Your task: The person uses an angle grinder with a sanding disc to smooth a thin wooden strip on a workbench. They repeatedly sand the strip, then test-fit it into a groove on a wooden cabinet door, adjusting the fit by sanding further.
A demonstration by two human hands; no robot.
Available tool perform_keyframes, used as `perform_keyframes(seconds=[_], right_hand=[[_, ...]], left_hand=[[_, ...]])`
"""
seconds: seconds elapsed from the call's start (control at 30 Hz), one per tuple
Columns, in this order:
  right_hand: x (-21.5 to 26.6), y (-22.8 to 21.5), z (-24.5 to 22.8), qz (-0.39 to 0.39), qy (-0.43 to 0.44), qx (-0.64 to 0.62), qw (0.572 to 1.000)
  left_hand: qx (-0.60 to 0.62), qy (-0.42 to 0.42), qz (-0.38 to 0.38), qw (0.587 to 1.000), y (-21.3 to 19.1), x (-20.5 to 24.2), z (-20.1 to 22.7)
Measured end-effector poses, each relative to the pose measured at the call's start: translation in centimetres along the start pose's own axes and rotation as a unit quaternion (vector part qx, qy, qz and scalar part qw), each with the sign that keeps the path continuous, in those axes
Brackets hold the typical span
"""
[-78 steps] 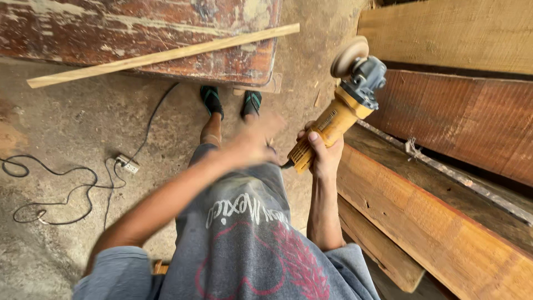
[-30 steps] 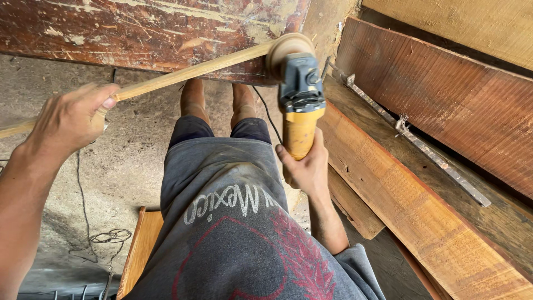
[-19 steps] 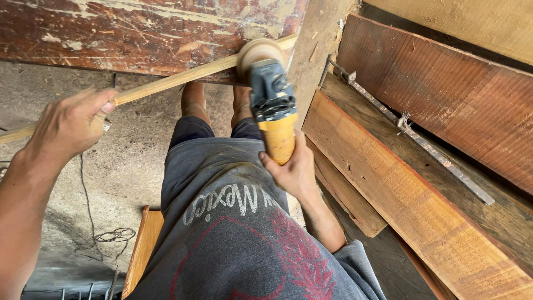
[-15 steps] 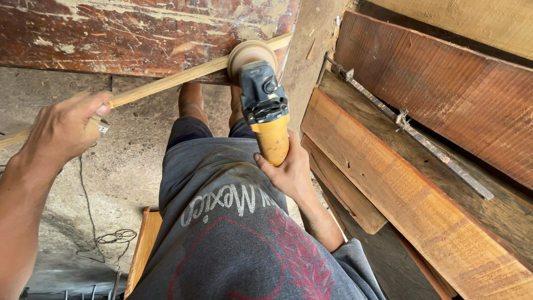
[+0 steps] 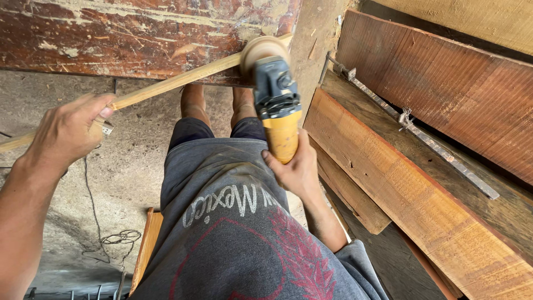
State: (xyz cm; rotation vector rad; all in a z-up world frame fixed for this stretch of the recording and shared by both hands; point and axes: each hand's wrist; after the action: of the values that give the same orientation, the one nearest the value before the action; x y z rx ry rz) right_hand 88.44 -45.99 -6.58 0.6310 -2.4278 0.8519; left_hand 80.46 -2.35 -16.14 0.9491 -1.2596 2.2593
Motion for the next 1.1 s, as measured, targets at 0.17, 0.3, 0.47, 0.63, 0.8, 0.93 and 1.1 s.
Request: perform_keyframes(seconds=[0.17,0.3,0.47,0.63,0.8,0.93,1.1], right_hand=[[-0.1,-0.1,-0.1,0.007,0.043,0.0,0.999],[-0.4,-1.8,0.5,0.038,0.062,0.006,0.997],[-0.3,-1.8,0.3,0.028,0.063,-0.009,0.998],[0.0,-0.9,-0.1,-0.009,0.043,-0.018,0.999],[-0.4,-2.2,0.4,0.029,0.056,-0.017,0.998],[-0.3,-2.0,0.2,0.032,0.063,-0.028,0.997],[0.3,0.4,-0.6,-0.017,0.025,-0.017,0.999]], left_hand=[[0.002,-0.009,0.004,1.0,-0.3,0.2,0.5],[-0.003,-0.014,-0.004,1.0,-0.2,0.0,0.3],[0.002,-0.008,-0.004,1.0,-0.4,-0.1,0.3],[-0.003,-0.04,-0.012,0.999,-0.7,0.0,1.2],[0.008,-0.017,0.003,1.0,-0.8,0.0,1.2],[0.014,-0.02,-0.004,1.0,-0.6,0.1,0.9],[0.0,-0.026,-0.006,1.0,-0.6,-0.1,0.9]])
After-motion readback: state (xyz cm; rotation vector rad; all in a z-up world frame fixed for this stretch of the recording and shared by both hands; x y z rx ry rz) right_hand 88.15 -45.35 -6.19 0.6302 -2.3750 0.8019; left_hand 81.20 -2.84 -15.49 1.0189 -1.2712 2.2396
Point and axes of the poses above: each hand's wrist, its own x-axis away from the middle knuckle, its own y-axis out of the palm, z = x × y, and after that the axes turned 11 degrees about -y, right-handed
